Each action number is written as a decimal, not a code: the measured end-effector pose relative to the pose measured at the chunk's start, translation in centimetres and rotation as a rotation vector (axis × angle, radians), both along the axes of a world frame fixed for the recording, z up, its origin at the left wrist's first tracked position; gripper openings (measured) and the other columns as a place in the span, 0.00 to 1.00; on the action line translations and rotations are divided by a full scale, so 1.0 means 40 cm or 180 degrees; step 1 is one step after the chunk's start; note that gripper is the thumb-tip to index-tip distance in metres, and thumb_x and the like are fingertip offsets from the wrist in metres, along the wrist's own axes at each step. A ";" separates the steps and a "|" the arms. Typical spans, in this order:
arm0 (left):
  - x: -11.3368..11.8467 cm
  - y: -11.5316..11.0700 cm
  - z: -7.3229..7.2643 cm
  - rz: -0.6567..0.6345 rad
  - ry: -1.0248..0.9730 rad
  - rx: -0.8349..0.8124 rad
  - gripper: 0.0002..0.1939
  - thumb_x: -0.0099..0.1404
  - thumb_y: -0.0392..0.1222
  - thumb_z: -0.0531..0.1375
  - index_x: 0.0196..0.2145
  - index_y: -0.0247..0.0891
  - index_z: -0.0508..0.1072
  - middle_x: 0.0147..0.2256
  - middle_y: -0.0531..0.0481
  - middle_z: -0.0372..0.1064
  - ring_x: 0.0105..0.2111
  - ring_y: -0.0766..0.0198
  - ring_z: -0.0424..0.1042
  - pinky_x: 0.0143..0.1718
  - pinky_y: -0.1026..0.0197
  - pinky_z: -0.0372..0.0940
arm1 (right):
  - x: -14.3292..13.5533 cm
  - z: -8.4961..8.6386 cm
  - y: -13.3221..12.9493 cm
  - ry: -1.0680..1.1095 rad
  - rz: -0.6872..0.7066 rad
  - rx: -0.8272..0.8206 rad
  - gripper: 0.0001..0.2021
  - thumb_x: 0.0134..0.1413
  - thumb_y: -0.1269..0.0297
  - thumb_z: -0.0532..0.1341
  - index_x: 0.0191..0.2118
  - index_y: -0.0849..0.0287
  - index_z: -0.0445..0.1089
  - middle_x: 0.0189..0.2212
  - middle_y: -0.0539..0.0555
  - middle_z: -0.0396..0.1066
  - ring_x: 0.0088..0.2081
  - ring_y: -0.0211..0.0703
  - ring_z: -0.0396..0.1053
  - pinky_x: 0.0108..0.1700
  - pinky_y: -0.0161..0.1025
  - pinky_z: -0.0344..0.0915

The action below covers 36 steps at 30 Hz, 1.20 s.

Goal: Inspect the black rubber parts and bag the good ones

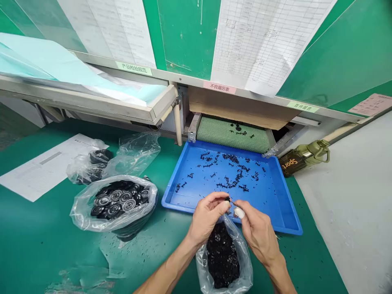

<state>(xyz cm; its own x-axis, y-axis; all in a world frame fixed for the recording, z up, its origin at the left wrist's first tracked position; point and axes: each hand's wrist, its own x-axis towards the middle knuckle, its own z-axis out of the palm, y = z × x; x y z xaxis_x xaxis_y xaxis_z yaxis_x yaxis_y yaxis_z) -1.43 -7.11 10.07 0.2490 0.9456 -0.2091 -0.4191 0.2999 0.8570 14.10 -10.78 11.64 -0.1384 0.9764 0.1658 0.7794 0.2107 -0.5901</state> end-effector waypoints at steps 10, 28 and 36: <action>-0.004 0.009 -0.020 -0.0078 -0.0006 0.0076 0.16 0.61 0.46 0.60 0.44 0.34 0.74 0.29 0.49 0.70 0.31 0.65 0.68 0.38 0.61 0.62 | -0.019 0.022 0.018 -0.0020 0.0206 0.0491 0.18 0.59 0.76 0.45 0.49 0.56 0.65 0.38 0.55 0.66 0.38 0.40 0.66 0.38 0.36 0.64; 0.006 -0.004 -0.028 0.0041 -0.0007 0.0098 0.12 0.56 0.41 0.64 0.39 0.37 0.75 0.28 0.53 0.70 0.29 0.68 0.68 0.36 0.65 0.63 | -0.053 0.029 0.007 -0.0613 -0.0080 0.1133 0.14 0.62 0.72 0.49 0.47 0.62 0.69 0.35 0.57 0.67 0.38 0.42 0.65 0.40 0.40 0.64; 0.010 0.004 -0.046 0.0183 -0.0104 0.0161 0.09 0.58 0.41 0.63 0.38 0.37 0.75 0.28 0.53 0.71 0.28 0.69 0.68 0.34 0.66 0.63 | -0.077 0.004 0.012 0.0001 -0.0246 0.0551 0.15 0.60 0.73 0.46 0.41 0.59 0.69 0.30 0.53 0.68 0.30 0.38 0.65 0.35 0.34 0.61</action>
